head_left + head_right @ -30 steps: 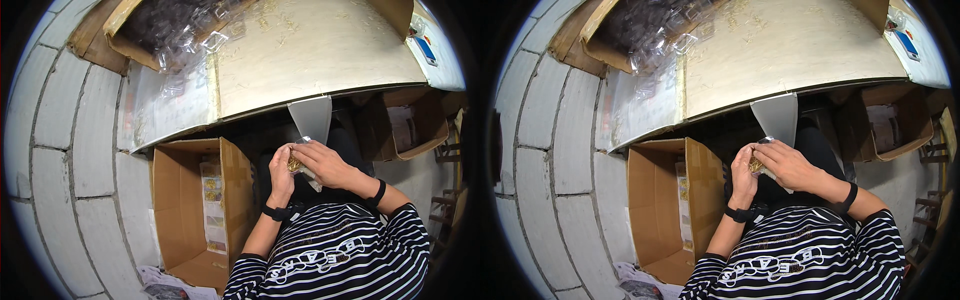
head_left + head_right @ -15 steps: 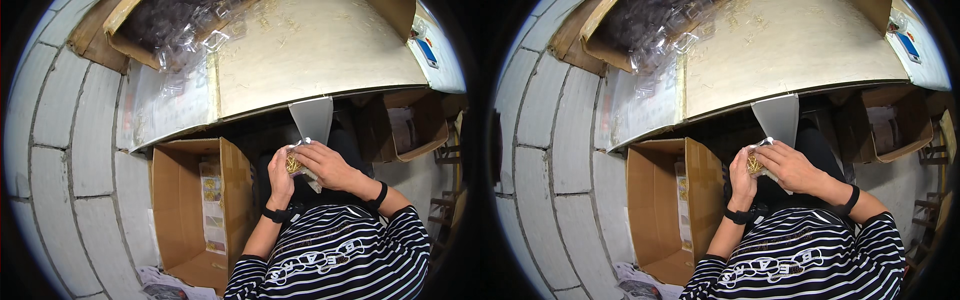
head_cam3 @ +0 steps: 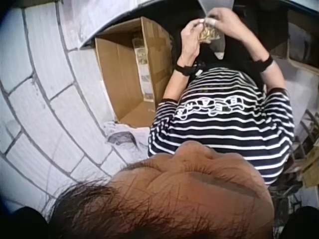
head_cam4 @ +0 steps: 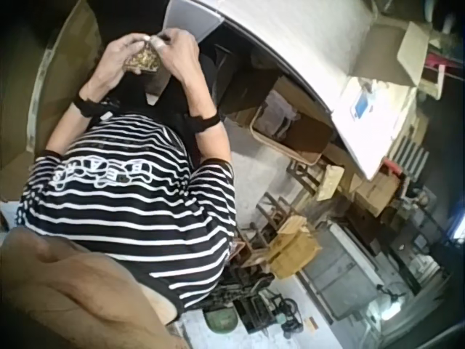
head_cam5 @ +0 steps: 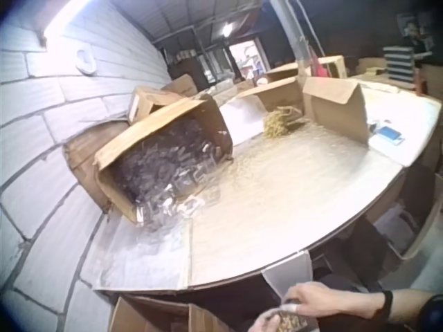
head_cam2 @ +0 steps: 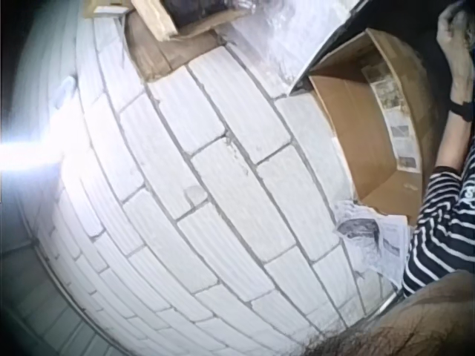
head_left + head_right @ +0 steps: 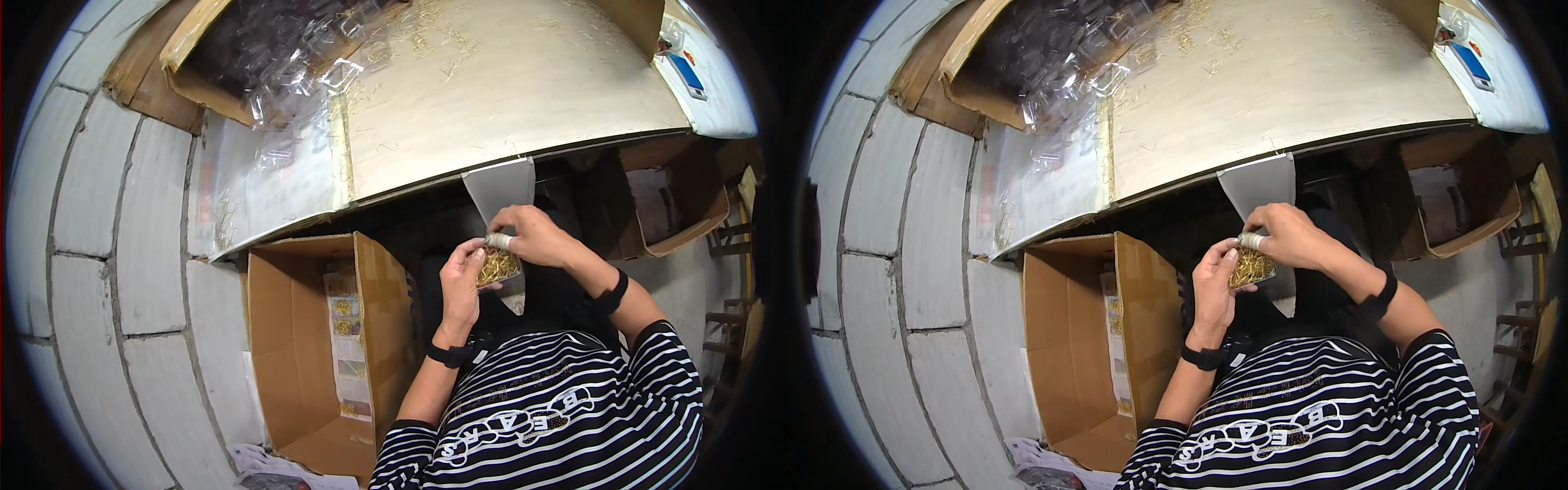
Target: The person scoops loose yellow noodles from a table into small clear plastic bags using a white scoop. They seal the bags and place them into a cardboard box. The person also uses a digital scale to weigh the noodles and adjust the quantity in the bags.
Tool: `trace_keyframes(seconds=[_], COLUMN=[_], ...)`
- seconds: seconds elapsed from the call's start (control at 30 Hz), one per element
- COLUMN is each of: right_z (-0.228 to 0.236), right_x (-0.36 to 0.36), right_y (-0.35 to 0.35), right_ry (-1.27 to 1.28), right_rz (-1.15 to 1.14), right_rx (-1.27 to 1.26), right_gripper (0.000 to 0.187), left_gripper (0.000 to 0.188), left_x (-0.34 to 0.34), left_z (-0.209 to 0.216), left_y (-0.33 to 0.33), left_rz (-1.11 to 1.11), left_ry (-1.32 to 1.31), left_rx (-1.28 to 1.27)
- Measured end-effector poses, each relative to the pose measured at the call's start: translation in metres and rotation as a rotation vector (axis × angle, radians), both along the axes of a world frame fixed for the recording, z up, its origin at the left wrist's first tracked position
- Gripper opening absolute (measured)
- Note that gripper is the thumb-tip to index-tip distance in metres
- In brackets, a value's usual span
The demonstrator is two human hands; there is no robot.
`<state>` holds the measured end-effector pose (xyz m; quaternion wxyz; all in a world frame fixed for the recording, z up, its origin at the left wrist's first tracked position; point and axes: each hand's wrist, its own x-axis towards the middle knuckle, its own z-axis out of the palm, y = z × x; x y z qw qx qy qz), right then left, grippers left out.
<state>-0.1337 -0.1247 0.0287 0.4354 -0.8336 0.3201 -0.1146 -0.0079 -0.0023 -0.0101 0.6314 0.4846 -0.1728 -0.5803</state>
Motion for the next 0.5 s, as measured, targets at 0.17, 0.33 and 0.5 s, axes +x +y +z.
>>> trace_keyframes(seconds=[0.17,0.33,0.5], right_z=[-0.017,-0.027,-0.024], right_x=[0.008,0.016,0.013], right_y=[0.009,0.017,0.013], right_ry=[-0.353,-0.611,-0.648], right_rz=[-0.136,-0.274,-0.251], right_rx=[0.329,0.362,0.343], right_gripper=[0.008,0.007,0.005], left_gripper=[0.024,0.025,0.024], left_x=[0.003,0.004,0.003], left_z=[-0.001,0.003,0.003], left_y=[-0.001,-0.004,-0.004], left_rz=[-0.007,0.002,-0.025], left_ry=[0.039,0.119,0.129], left_rx=[-0.020,-0.036,-0.036])
